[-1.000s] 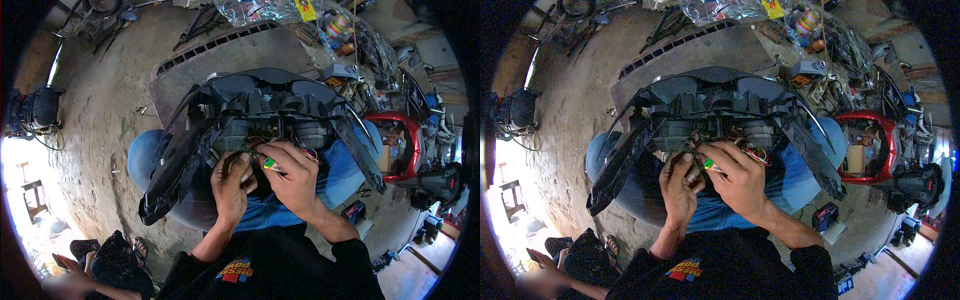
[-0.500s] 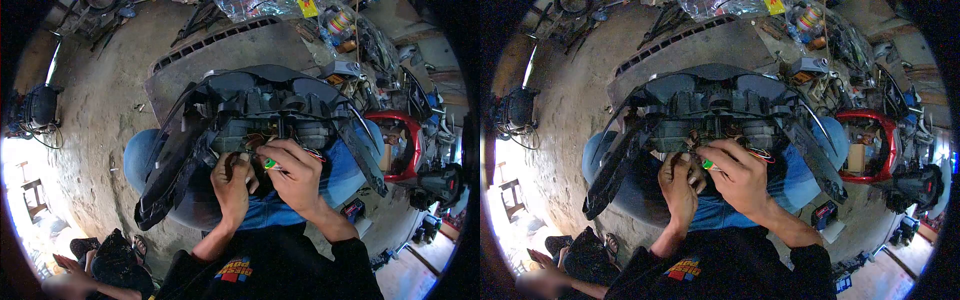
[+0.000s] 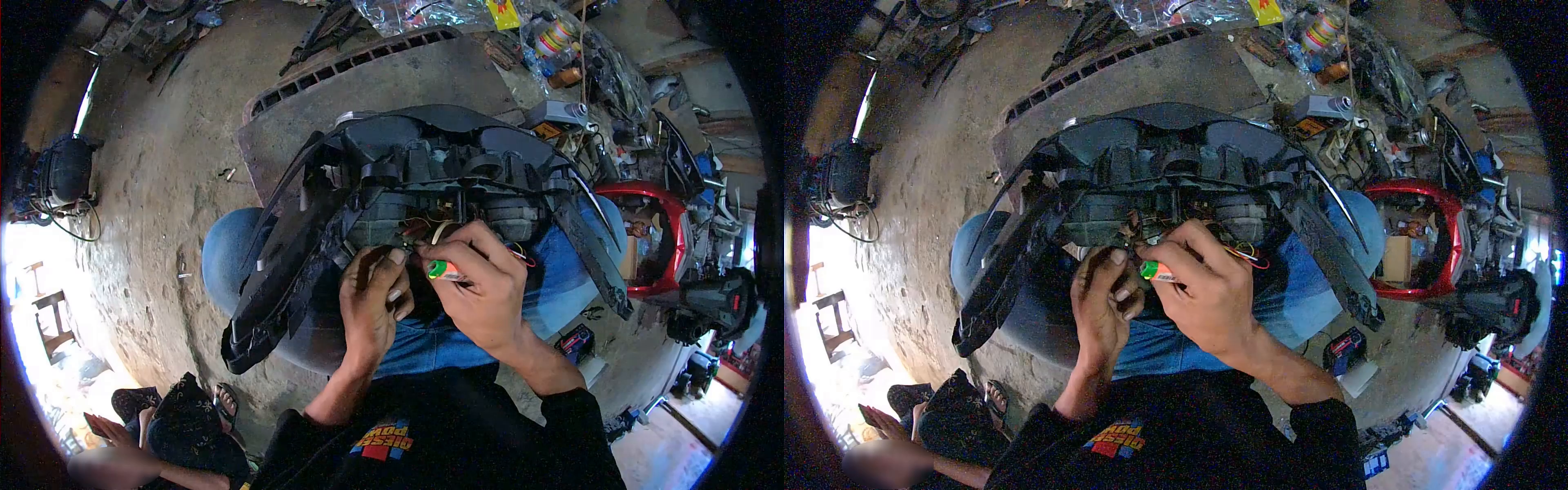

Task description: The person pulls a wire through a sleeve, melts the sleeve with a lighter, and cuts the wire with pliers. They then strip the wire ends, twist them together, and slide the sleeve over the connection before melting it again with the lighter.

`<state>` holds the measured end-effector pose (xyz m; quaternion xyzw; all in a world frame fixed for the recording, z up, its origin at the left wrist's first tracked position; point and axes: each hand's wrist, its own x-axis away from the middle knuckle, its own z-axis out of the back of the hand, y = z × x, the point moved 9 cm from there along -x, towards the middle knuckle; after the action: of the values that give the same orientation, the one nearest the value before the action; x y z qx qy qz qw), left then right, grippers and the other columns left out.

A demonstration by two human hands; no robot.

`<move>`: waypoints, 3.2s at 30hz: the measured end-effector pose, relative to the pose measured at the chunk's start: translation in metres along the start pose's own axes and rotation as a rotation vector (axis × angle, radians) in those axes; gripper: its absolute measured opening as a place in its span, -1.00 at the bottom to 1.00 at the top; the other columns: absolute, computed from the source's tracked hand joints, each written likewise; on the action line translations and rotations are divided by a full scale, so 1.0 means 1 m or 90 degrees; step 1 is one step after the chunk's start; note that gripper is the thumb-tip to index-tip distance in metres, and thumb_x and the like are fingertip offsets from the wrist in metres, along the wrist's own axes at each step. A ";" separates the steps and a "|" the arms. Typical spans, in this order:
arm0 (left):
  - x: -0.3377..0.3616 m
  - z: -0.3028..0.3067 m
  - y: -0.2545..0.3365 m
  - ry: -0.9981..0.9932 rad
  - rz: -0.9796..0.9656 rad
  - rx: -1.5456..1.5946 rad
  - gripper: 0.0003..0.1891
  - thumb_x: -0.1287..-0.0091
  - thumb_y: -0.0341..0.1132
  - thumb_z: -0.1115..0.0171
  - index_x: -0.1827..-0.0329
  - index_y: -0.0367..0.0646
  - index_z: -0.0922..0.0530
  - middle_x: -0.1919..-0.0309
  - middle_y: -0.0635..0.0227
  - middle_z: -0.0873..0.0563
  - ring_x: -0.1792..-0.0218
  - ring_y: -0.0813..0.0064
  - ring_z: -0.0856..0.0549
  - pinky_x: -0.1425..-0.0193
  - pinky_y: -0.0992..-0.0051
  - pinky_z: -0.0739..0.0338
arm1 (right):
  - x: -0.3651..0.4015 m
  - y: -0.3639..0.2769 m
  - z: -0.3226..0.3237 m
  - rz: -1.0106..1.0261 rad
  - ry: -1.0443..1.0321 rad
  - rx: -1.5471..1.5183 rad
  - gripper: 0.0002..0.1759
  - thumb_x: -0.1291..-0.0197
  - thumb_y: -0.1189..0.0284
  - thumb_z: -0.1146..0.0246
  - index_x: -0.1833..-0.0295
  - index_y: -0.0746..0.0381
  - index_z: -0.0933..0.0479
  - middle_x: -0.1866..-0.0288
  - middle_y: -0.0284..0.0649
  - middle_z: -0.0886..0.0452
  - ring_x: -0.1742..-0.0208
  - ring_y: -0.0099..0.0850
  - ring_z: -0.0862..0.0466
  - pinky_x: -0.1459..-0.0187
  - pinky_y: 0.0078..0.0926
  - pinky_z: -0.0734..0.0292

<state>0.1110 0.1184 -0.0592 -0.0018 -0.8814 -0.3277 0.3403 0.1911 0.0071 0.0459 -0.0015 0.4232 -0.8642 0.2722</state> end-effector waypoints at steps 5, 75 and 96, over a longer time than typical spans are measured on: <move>0.000 0.002 -0.001 -0.011 0.002 0.031 -0.85 -0.59 -0.23 -0.21 0.02 -0.11 -0.51 0.47 0.58 -0.42 0.52 0.78 -0.34 0.58 0.67 -0.15 | 0.001 0.000 -0.002 -0.013 0.006 0.019 -0.75 -0.01 0.58 -0.46 0.13 0.17 -0.73 0.23 -0.27 -0.61 0.32 -0.27 -0.72 0.31 -0.33 -0.62; 0.047 0.021 0.005 0.037 -0.207 -0.145 -0.59 -0.65 -0.28 -0.03 -0.40 -0.39 -0.40 -0.12 0.20 -0.60 -0.11 0.39 -0.57 -0.29 0.39 -0.42 | 0.124 0.038 -0.077 -0.501 0.155 -0.580 -0.80 -0.53 0.37 -0.27 -0.01 0.30 -0.53 0.27 -0.42 -0.51 0.26 -0.68 -0.38 0.26 -0.61 -0.36; 0.082 0.049 0.048 0.050 -0.446 -0.077 -0.66 -0.51 -0.10 -0.22 0.18 -0.21 -0.37 0.42 0.40 -0.36 0.57 0.62 -0.29 0.51 0.56 -0.26 | 0.072 0.064 -0.107 -0.452 0.212 -0.495 -0.66 -0.47 0.28 -0.31 0.31 0.31 -0.64 0.54 -0.53 -0.44 0.44 -0.71 -0.35 0.44 -0.52 -0.29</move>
<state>0.0296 0.1666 -0.0093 0.2929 -0.7939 -0.4757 0.2401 0.1343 0.0199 -0.0861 -0.1078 0.7219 -0.6717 -0.1269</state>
